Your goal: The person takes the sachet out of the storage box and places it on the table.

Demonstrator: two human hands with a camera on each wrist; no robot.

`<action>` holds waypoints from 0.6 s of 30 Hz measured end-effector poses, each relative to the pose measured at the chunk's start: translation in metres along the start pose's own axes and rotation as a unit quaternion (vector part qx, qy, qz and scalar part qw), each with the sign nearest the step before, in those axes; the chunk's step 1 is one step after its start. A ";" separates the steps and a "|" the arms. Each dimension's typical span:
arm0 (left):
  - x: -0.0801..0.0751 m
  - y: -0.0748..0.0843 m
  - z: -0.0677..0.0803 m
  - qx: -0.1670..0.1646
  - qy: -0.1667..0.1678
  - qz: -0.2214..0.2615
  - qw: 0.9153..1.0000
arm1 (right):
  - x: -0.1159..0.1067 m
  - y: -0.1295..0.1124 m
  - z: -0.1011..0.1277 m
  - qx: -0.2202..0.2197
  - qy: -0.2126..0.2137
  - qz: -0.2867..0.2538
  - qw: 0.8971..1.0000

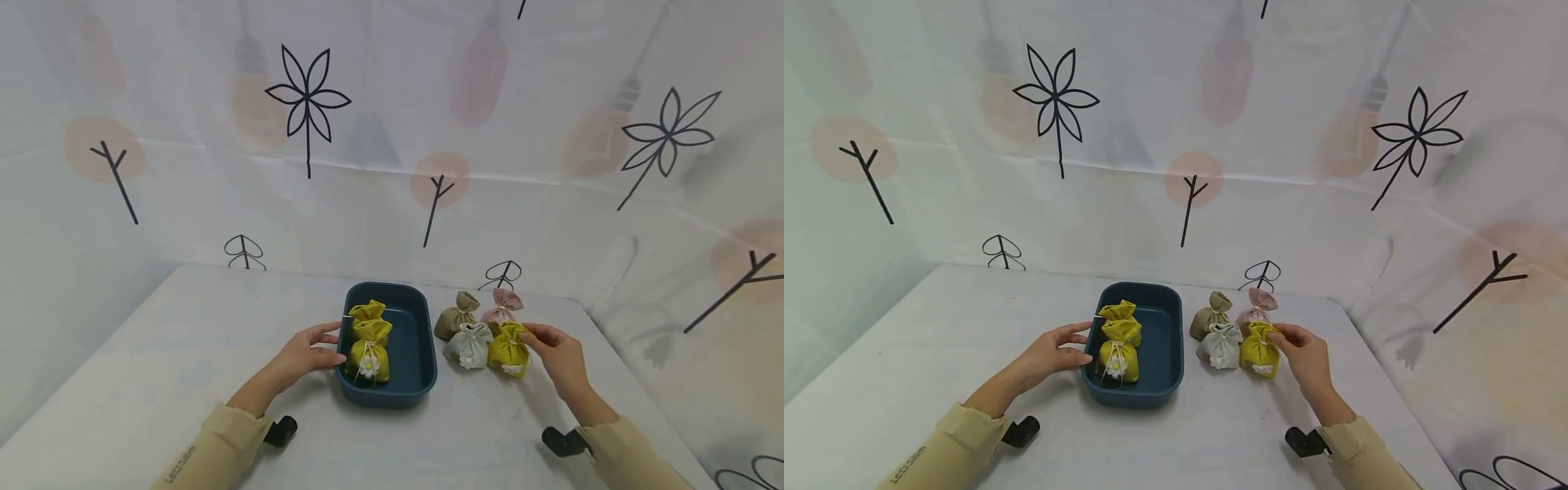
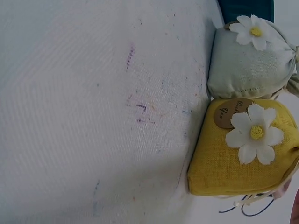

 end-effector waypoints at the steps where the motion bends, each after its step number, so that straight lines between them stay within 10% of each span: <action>1: 0.000 0.000 0.000 0.001 -0.001 0.001 1.000 | -0.001 -0.002 0.001 -0.003 0.000 -0.001 1.000; 10: -0.001 0.000 0.000 0.000 0.000 -0.002 1.000 | -0.016 -0.052 0.026 0.000 -0.019 -0.032 0.999; 18: 0.000 0.001 0.001 0.007 -0.007 -0.003 1.000 | -0.023 -0.049 0.033 0.014 0.000 -0.021 1.000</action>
Point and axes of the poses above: each hand's wrist, its own z-axis away from the middle knuckle, its own x-axis out of the palm, y = z × x, the point moved 3 cm from there along -z, towards the middle knuckle, and after that the axes turned 7 degrees about -z, right-handed, at the moved point
